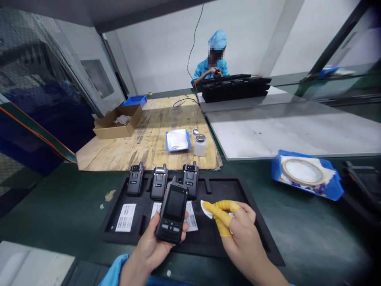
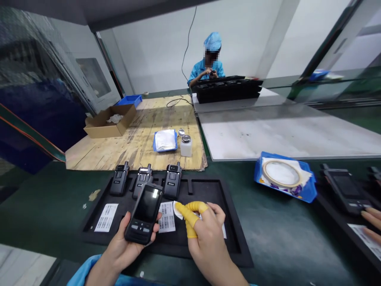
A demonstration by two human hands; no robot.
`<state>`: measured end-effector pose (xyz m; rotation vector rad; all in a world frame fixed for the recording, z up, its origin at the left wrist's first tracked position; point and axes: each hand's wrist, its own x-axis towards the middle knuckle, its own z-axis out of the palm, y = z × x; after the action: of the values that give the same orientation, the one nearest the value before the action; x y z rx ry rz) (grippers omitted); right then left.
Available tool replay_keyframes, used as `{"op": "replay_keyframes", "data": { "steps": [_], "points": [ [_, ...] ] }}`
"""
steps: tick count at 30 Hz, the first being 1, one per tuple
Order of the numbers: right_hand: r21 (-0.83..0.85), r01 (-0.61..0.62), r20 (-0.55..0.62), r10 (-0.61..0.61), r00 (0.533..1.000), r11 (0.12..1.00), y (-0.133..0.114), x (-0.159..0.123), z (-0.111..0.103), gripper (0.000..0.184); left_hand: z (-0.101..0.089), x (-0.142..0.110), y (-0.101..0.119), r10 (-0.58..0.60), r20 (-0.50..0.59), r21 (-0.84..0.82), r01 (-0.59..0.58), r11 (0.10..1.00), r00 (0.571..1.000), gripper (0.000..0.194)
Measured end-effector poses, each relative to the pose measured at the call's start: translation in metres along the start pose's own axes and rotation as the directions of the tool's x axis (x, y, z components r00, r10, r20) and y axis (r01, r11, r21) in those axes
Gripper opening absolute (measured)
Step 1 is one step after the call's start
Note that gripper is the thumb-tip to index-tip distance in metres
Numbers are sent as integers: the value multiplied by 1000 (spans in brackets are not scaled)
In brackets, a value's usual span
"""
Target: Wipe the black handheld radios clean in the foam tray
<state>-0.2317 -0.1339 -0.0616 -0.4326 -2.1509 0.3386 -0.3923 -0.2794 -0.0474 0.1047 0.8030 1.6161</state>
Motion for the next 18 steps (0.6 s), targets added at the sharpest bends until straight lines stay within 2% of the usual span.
{"op": "replay_keyframes", "data": {
  "steps": [6,18],
  "points": [
    [34,-56,-13,56,998,998,-3,-3,2,41,-7,0,-1,5,54,33,-7,999,999,59],
    [9,-93,27,93,995,996,4,-22,5,42,-2,5,-6,-29,5,-21,29,999,1000,59]
  ]
}}
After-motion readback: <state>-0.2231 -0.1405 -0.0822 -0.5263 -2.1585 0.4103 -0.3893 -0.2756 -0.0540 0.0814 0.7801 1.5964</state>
